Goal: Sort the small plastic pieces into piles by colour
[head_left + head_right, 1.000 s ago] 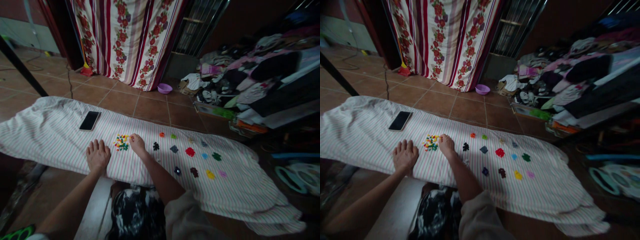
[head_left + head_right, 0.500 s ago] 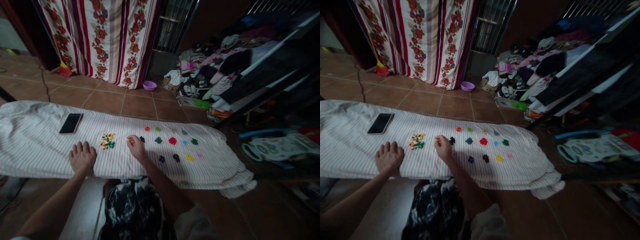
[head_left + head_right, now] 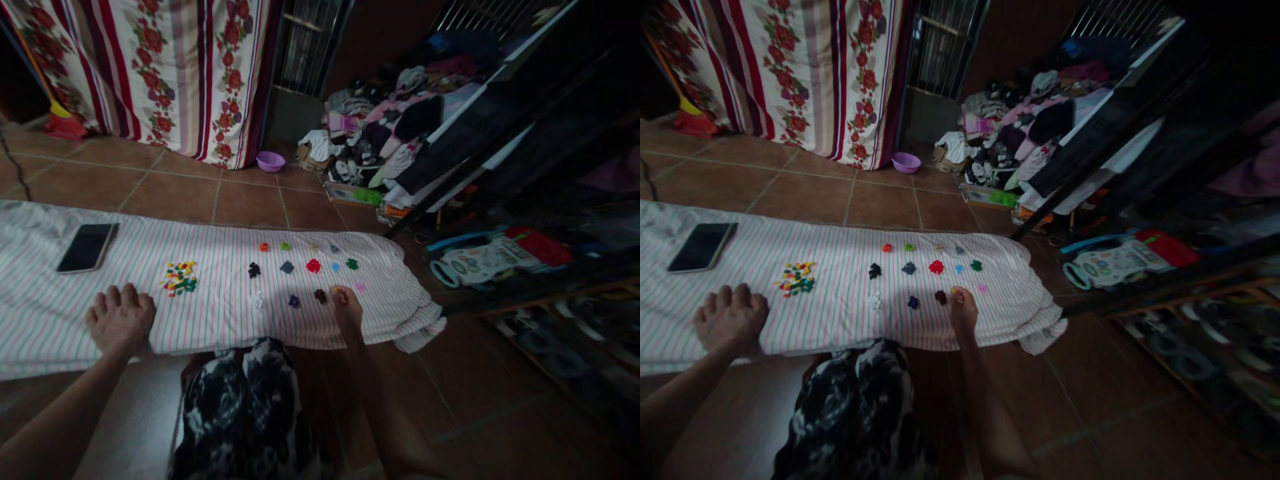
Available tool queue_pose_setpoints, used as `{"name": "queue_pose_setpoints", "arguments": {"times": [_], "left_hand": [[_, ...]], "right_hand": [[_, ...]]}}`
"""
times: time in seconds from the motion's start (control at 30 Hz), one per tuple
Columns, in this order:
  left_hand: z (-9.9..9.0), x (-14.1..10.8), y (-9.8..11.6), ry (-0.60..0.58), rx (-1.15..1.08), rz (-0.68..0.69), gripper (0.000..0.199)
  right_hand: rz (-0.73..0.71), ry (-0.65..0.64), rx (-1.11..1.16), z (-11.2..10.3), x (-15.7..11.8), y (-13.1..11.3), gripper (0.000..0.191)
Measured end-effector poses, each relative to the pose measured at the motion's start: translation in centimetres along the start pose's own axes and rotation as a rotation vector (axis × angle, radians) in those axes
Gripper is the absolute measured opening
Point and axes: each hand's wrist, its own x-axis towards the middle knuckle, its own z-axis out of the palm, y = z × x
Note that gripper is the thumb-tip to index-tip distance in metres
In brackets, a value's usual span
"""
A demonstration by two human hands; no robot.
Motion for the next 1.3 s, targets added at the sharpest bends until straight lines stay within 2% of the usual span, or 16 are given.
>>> {"name": "queue_pose_setpoints", "arguments": {"times": [0.1, 0.17, 0.37, 0.63, 0.83, 0.93, 1.13, 1.3], "left_hand": [[0.0, -0.1, 0.1, 0.032, 0.101, -0.012, 0.052], [-0.1, -0.2, 0.2, 0.012, 0.154, -0.014, 0.052], [-0.8, -0.4, 0.8, 0.020, 0.203, -0.002, 0.054], [-0.5, -0.3, 0.7, 0.024, 0.221, 0.000, 0.055], [0.1, -0.1, 0.4, 0.017, 0.194, -0.017, 0.059], [0.1, -0.1, 0.4, 0.038, 0.212, -0.005, 0.056], [0.0, -0.2, 0.4, 0.043, 0.246, 0.014, 0.052], [0.3, -0.2, 0.3, 0.066, 0.247, 0.014, 0.053]], "right_hand": [[0.030, 0.065, -0.036, -1.3, 1.5, 2.1, 0.036], [0.047, 0.070, -0.048, -1.7, 2.4, 3.3, 0.037], [0.079, 0.032, -0.046, -1.4, 4.1, 5.9, 0.042], [0.051, 0.004, -0.202, -0.6, 4.3, 7.1, 0.041], [0.052, -0.038, -0.174, -0.5, 4.4, 7.1, 0.042], [-0.007, -0.050, -0.156, -0.3, 4.3, 7.2, 0.040], [-0.226, -0.045, -0.215, 0.3, 4.0, 7.7, 0.034], [-0.279, -0.022, -0.263, 0.6, 3.9, 7.9, 0.026]]}}
